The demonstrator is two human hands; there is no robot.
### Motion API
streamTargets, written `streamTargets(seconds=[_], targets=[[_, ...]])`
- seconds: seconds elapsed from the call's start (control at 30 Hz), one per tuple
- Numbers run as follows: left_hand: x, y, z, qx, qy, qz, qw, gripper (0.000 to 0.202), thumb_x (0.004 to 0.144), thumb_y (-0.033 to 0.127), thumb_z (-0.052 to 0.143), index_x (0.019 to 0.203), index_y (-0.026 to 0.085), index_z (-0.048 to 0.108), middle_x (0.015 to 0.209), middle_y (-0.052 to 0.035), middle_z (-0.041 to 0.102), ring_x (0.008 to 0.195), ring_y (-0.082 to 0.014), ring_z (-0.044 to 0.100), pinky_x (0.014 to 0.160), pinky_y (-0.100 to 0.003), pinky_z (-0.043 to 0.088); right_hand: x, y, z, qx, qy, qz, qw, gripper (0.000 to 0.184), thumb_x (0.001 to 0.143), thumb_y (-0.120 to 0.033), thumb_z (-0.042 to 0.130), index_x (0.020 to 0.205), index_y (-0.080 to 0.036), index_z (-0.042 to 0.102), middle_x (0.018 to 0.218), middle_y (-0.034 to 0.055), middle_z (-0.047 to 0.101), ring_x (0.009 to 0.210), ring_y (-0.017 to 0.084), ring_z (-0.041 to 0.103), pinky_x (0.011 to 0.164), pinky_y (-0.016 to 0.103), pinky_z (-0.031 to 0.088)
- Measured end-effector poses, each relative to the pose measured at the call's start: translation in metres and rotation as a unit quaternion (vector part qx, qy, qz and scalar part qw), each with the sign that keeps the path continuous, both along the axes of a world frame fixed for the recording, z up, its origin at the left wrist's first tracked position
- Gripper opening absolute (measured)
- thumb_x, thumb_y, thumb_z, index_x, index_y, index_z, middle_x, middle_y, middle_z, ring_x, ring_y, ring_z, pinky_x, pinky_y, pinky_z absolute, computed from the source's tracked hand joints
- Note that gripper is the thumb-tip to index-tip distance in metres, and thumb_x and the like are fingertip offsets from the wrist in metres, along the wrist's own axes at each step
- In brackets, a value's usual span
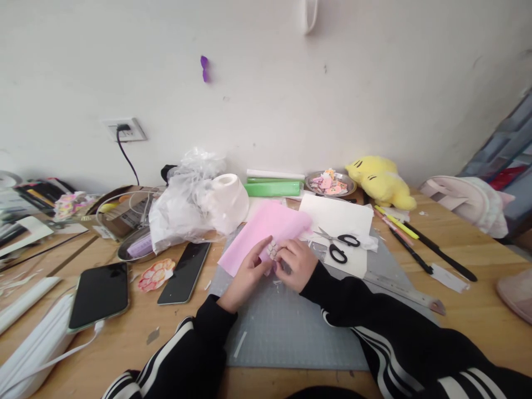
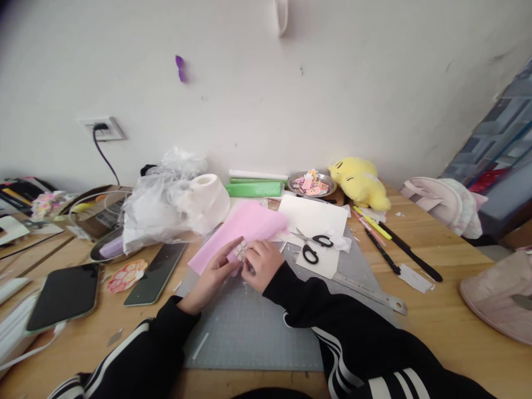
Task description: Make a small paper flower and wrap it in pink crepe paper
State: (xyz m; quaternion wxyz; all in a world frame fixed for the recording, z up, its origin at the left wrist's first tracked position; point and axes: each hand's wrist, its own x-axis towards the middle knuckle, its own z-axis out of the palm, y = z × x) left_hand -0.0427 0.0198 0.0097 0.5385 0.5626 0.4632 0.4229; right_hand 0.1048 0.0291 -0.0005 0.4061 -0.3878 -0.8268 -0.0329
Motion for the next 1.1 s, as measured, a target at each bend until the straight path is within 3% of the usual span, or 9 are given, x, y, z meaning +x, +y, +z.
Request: streamTargets(seconds=[0.2, 0.37, 0.57, 0.83, 0.93, 1.03, 1.1], targets=[[0.004, 0.002, 0.001, -0.009, -0.024, -0.014, 1.0, 0.047, 0.073, 0.03, 0.053, 0.117, 0.015, 0.045, 0.068, 0.0007, 0.054, 0.053, -0.0076, 0.042, 0.055, -0.021, 0.036, 0.0, 0.001, -0.007, -0.031, 0.033, 0.031, 0.998, 0.012, 0.071, -0.024, 0.051, 0.078, -0.017, 0.058, 0.096, 0.0082, 0.053, 0.087, 0.019, 0.05, 0.075, 0.033, 0.04], [0.005, 0.002, 0.002, 0.009, -0.002, -0.022, 1.0, 0.039, 0.072, 0.028, 0.055, 0.109, 0.017, 0.052, 0.092, -0.0056, 0.059, 0.062, -0.0101, 0.049, 0.06, -0.023, 0.04, 0.004, 0.006, -0.007, -0.063, 0.115, 0.014, 0.991, 0.022, 0.071, -0.026, 0.054, 0.091, -0.014, 0.052, 0.092, 0.0104, 0.055, 0.085, 0.019, 0.051, 0.074, 0.034, 0.043], [0.005, 0.002, 0.001, 0.029, 0.036, -0.029, 0.998, 0.034, 0.074, 0.029, 0.053, 0.105, 0.018, 0.055, 0.096, -0.0062, 0.061, 0.083, -0.0184, 0.055, 0.072, -0.028, 0.042, 0.003, 0.009, -0.006, -0.124, 0.174, 0.022, 0.977, 0.017, 0.067, -0.019, 0.057, 0.084, -0.017, 0.051, 0.077, 0.0038, 0.056, 0.069, 0.014, 0.051, 0.067, 0.029, 0.044], [0.004, 0.005, -0.004, 0.062, 0.034, -0.011, 0.997, 0.036, 0.073, 0.029, 0.054, 0.108, 0.019, 0.051, 0.111, -0.0063, 0.054, 0.098, -0.0192, 0.051, 0.08, -0.028, 0.042, 0.002, 0.005, -0.005, -0.146, 0.174, 0.028, 0.973, 0.014, 0.07, -0.022, 0.056, 0.081, -0.015, 0.057, 0.076, 0.0054, 0.061, 0.071, 0.015, 0.053, 0.067, 0.029, 0.044], [0.004, 0.004, -0.002, 0.046, 0.041, 0.011, 0.998, 0.035, 0.071, 0.03, 0.056, 0.103, 0.019, 0.054, 0.105, -0.0061, 0.057, 0.087, -0.0173, 0.055, 0.072, -0.025, 0.044, 0.003, 0.005, -0.003, -0.175, 0.175, 0.04, 0.968, 0.009, 0.071, -0.024, 0.055, 0.071, -0.016, 0.059, 0.067, 0.0034, 0.06, 0.065, 0.013, 0.053, 0.064, 0.027, 0.043], [0.002, 0.003, 0.003, 0.014, 0.04, 0.053, 0.998, 0.036, 0.069, 0.033, 0.057, 0.101, 0.017, 0.055, 0.078, -0.0029, 0.06, 0.06, -0.0122, 0.055, 0.052, -0.021, 0.043, 0.01, 0.014, 0.002, -0.213, 0.232, 0.018, 0.949, 0.012, 0.068, -0.027, 0.056, 0.066, -0.015, 0.058, 0.065, 0.0028, 0.059, 0.063, 0.013, 0.052, 0.063, 0.026, 0.043], [-0.001, 0.004, 0.005, -0.002, 0.036, 0.078, 0.996, 0.035, 0.069, 0.035, 0.057, 0.098, 0.017, 0.054, 0.062, 0.0021, 0.054, 0.046, -0.0087, 0.047, 0.042, -0.019, 0.038, 0.02, 0.026, 0.006, -0.24, 0.3, -0.006, 0.923, 0.013, 0.064, -0.028, 0.058, 0.065, -0.015, 0.058, 0.069, 0.0027, 0.058, 0.07, 0.014, 0.053, 0.068, 0.028, 0.042]])
